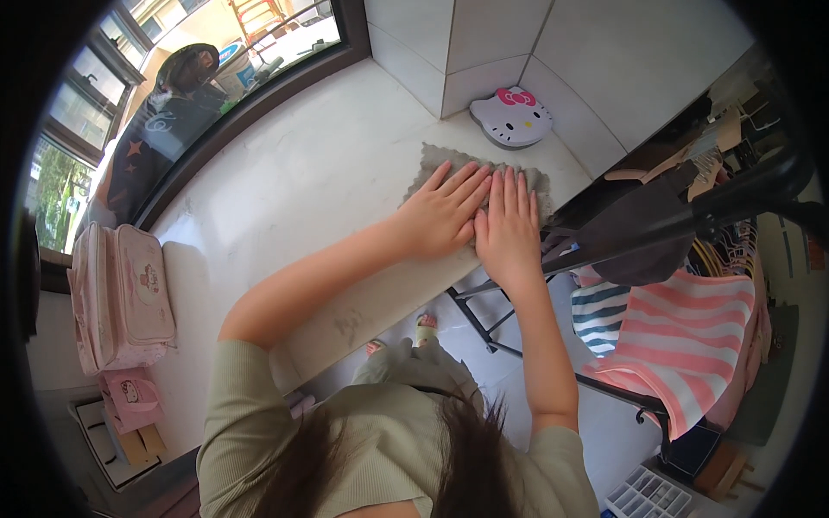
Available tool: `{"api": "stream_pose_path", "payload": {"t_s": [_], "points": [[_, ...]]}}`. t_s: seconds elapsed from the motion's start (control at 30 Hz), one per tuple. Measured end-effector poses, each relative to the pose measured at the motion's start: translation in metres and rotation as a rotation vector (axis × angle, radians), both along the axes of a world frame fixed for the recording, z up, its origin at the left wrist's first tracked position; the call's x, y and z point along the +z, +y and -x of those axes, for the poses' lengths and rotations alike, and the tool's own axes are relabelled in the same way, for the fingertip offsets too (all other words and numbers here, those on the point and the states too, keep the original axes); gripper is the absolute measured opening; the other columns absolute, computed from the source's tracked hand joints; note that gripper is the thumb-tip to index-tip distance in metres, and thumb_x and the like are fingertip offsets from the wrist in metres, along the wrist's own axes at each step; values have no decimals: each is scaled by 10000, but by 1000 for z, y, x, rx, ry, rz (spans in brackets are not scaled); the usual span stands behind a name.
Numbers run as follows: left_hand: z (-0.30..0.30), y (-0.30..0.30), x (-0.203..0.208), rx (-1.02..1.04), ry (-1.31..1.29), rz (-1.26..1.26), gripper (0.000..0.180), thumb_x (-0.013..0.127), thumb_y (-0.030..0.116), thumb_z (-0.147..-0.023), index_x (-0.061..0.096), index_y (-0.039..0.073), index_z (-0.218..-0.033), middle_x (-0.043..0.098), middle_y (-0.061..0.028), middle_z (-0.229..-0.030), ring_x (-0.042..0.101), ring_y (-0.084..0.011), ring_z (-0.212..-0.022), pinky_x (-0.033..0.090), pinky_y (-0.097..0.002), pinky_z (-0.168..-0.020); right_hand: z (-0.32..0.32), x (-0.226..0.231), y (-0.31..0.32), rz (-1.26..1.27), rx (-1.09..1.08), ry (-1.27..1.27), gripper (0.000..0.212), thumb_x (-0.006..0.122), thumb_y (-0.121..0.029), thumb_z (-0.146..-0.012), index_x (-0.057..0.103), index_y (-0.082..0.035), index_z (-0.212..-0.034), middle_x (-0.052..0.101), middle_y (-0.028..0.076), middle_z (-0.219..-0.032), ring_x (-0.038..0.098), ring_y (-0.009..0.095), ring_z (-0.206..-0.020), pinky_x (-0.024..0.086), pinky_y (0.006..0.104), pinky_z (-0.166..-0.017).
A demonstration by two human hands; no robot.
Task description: The person washes a cloth in a basin of water and then wipes the exterior surfaces and handles of a blue and white closet.
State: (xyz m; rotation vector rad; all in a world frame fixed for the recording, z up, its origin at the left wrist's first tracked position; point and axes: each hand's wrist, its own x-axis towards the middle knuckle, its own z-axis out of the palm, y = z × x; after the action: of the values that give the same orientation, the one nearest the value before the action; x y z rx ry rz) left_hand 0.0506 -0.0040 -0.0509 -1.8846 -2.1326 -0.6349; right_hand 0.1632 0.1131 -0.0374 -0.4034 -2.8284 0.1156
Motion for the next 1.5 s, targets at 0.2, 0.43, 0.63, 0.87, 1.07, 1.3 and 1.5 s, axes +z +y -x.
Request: {"api": "stream_pose_path", "payload": {"t_s": [0.2, 0.43, 0.63, 0.87, 1.07, 1.3, 1.5], "points": [[-24, -54, 5, 113, -28, 85, 595, 372, 270, -877, 294, -46, -1374, 292, -199, -1441, 237, -327, -1358, 146, -487, -1106, -11, 3, -38, 12, 166, 2, 586, 418, -242, -892, 277, 61, -1373, 260, 237, -1439, 223, 359, -1353, 172, 463, -1104], [-53, -119, 9, 234, -50, 102, 587, 361, 267, -887, 281, -43, -1380, 285, -195, -1445, 220, -331, -1364, 139, -490, -1108, -22, 4, -92, -5, 286, 8, 578, 420, -238, -890, 290, 57, -1370, 272, 231, -1435, 237, 353, -1348, 178, 465, -1100], [-94, -197, 10, 377, -49, 170, 587, 361, 261, -896, 260, -42, -1389, 265, -191, -1454, 211, -331, -1366, 143, -493, -1106, -41, 0, -160, 12, 415, 29, 558, 419, -227, -891, 315, 58, -1358, 288, 228, -1429, 244, 354, -1346, 191, 470, -1094], [-160, -302, 7, 608, -19, 141, 579, 462, 245, -877, 324, -40, -1362, 326, -176, -1423, 266, -331, -1339, 204, -513, -1077, -70, -12, -258, 28, 613, 85, 553, 433, -217, -878, 336, 50, -1352, 308, 218, -1422, 266, 346, -1337, 194, 470, -1094], [-190, -342, -8, 846, 145, 158, 618, 543, 280, -846, 340, 4, -1361, 344, -144, -1414, 294, -318, -1323, 243, -511, -1060, -77, -19, -306, 20, 737, 186, 550, 489, -226, -862, 371, 31, -1334, 355, 197, -1398, 301, 333, -1319, 210, 467, -1088], [-191, -310, -45, 1084, 437, 113, 609, 536, 384, -851, 380, 66, -1346, 425, -122, -1323, 376, -335, -1244, 299, -542, -1017, -62, -19, -268, -43, 909, 262, 544, 637, -212, -783, 475, -85, -1287, 475, 67, -1330, 438, 240, -1233, 355, 395, -1014], [-183, -256, -52, 1135, 533, 133, 595, 505, 407, -862, 382, 81, -1344, 438, -119, -1300, 393, -308, -1221, 312, -521, -1003, -37, -26, -205, -142, 994, 382, 583, 686, -236, -699, 529, -133, -1251, 521, 8, -1288, 497, 210, -1177, 428, 351, -947]]}}
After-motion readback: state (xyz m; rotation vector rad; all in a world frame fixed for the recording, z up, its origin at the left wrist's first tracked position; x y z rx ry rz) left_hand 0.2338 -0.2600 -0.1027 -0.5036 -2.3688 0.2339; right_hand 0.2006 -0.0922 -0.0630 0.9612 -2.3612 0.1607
